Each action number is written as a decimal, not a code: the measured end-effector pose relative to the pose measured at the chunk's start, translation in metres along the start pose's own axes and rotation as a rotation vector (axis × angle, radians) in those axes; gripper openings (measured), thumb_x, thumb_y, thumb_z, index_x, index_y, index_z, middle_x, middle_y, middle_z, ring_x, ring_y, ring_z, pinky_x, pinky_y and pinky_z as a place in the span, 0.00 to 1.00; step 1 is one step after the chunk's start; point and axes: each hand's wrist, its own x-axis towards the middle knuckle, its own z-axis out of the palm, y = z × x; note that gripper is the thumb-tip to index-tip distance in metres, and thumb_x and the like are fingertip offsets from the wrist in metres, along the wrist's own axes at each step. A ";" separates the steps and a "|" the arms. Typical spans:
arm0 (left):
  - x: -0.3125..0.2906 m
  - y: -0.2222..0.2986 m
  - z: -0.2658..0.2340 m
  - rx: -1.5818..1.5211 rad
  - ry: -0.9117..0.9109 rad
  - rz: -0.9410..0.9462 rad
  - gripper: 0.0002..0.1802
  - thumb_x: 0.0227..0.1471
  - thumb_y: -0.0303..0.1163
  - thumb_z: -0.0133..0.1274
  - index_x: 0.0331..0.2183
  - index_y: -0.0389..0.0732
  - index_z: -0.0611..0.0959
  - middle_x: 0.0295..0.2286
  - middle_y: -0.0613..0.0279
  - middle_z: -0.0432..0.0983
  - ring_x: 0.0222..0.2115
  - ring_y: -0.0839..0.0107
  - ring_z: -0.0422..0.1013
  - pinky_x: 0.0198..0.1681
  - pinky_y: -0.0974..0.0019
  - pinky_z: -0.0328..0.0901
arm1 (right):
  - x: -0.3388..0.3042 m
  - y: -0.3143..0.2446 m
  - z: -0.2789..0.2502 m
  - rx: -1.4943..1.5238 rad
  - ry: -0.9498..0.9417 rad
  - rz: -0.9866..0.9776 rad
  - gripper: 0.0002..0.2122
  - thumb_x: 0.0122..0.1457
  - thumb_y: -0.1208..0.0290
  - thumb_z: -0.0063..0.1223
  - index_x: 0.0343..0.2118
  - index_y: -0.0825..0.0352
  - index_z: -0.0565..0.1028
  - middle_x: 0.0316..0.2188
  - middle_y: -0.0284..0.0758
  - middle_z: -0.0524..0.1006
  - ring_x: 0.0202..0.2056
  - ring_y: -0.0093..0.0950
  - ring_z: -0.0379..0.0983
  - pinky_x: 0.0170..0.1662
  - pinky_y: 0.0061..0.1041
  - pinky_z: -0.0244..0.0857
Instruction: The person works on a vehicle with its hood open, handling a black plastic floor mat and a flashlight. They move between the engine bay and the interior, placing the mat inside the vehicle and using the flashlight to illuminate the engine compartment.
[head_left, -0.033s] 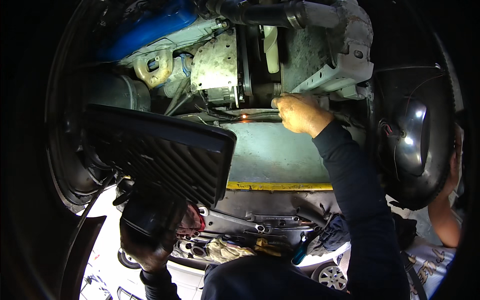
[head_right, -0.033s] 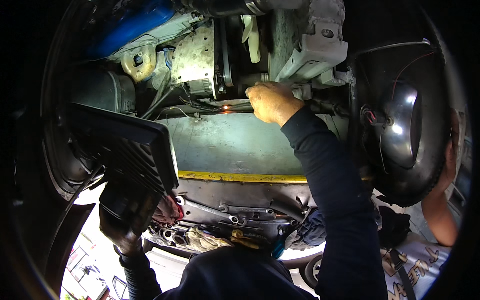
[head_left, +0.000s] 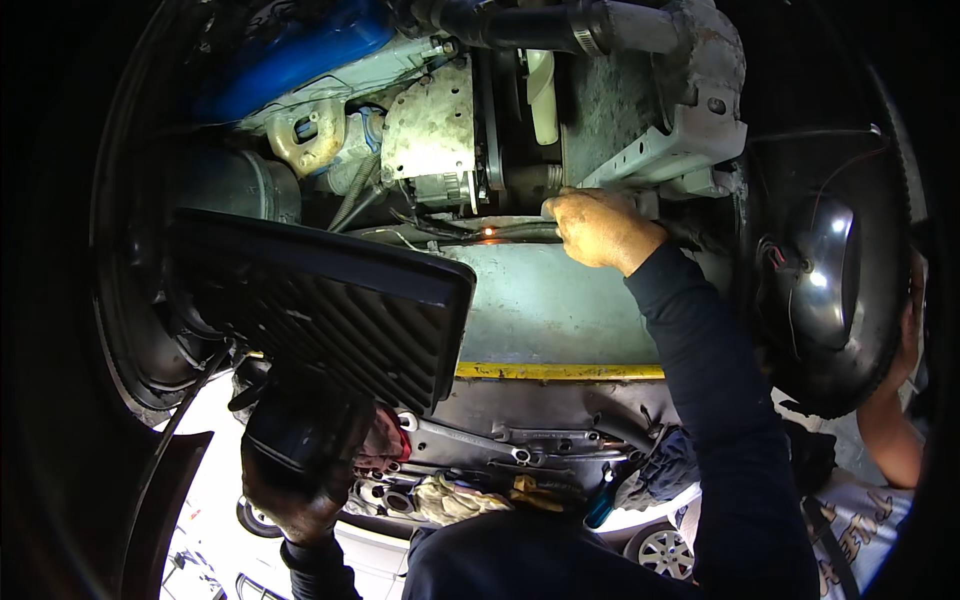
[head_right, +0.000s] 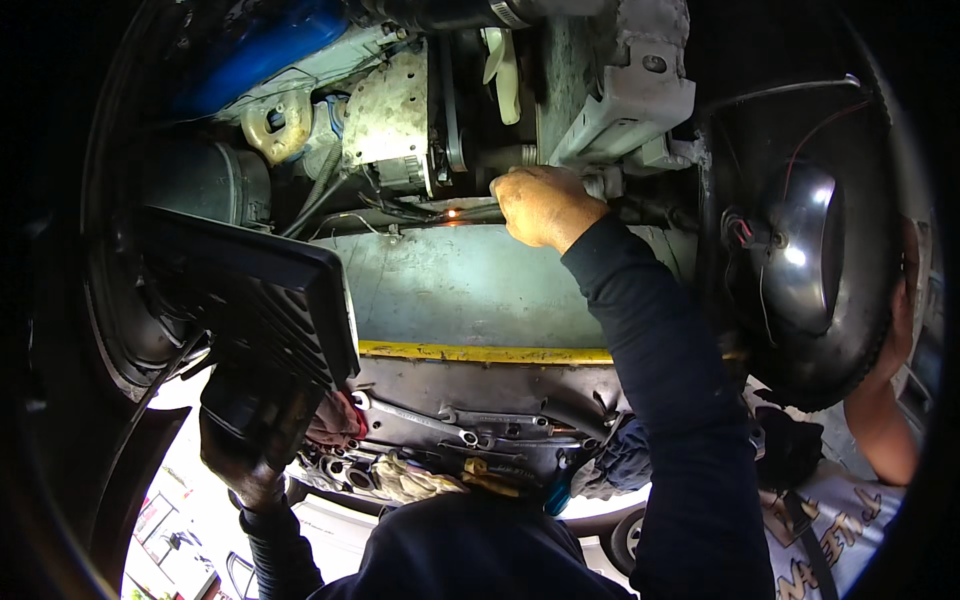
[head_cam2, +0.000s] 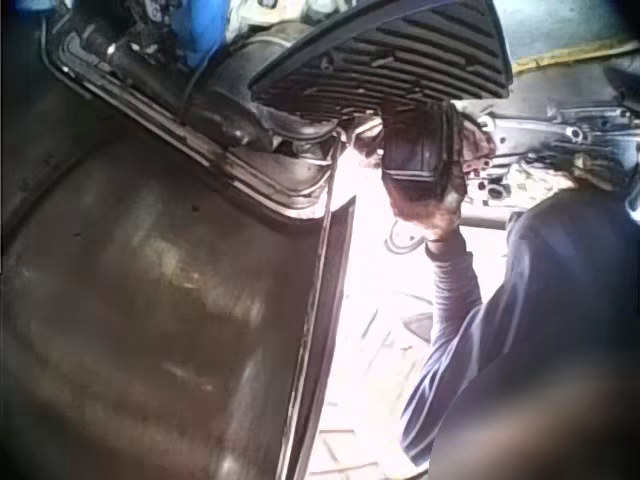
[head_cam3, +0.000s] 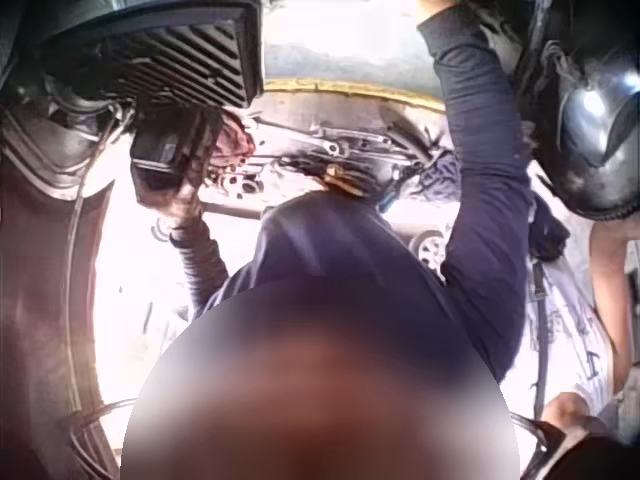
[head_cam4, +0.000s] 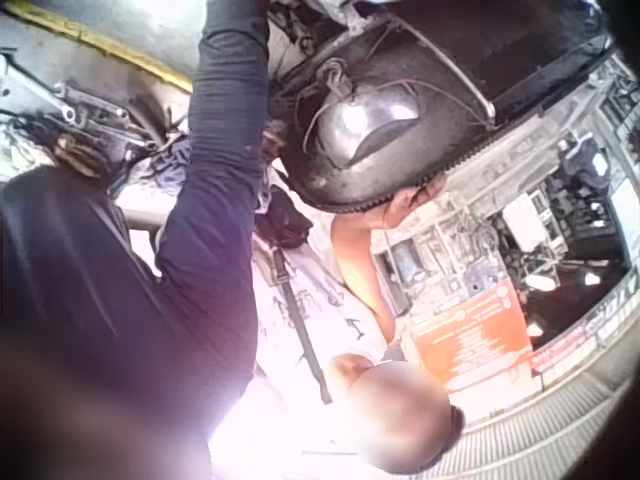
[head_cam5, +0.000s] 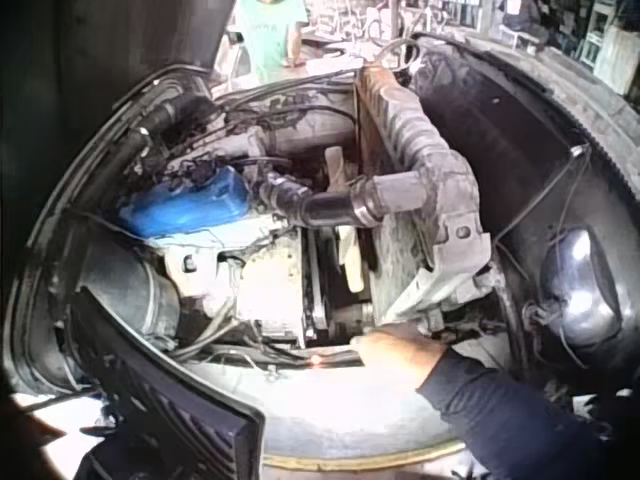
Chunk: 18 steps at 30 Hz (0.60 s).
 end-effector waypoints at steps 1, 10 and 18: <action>-0.002 0.000 0.000 -0.015 -0.011 0.005 0.50 0.36 0.49 0.81 0.55 0.29 0.79 0.47 0.51 0.83 0.46 0.62 0.80 0.53 0.60 0.75 | -0.001 -0.006 -0.001 -0.002 -0.046 -0.006 0.14 0.57 0.74 0.58 0.48 0.62 0.81 0.44 0.41 0.86 0.46 0.43 0.83 0.50 0.41 0.77; -0.038 -0.003 -0.029 -0.084 0.002 -0.009 0.57 0.37 0.60 0.80 0.57 0.29 0.78 0.48 0.53 0.81 0.47 0.64 0.77 0.53 0.59 0.72 | -0.111 -0.062 -0.030 0.253 0.340 0.036 0.27 0.66 0.69 0.57 0.68 0.62 0.69 0.45 0.50 0.83 0.47 0.49 0.80 0.51 0.42 0.74; -0.122 -0.041 -0.072 -0.289 -0.065 0.009 0.50 0.37 0.47 0.80 0.57 0.31 0.79 0.48 0.55 0.82 0.47 0.66 0.77 0.55 0.60 0.71 | -0.288 -0.163 0.073 0.135 0.936 0.343 0.21 0.65 0.63 0.61 0.58 0.64 0.75 0.50 0.50 0.75 0.51 0.52 0.72 0.57 0.49 0.66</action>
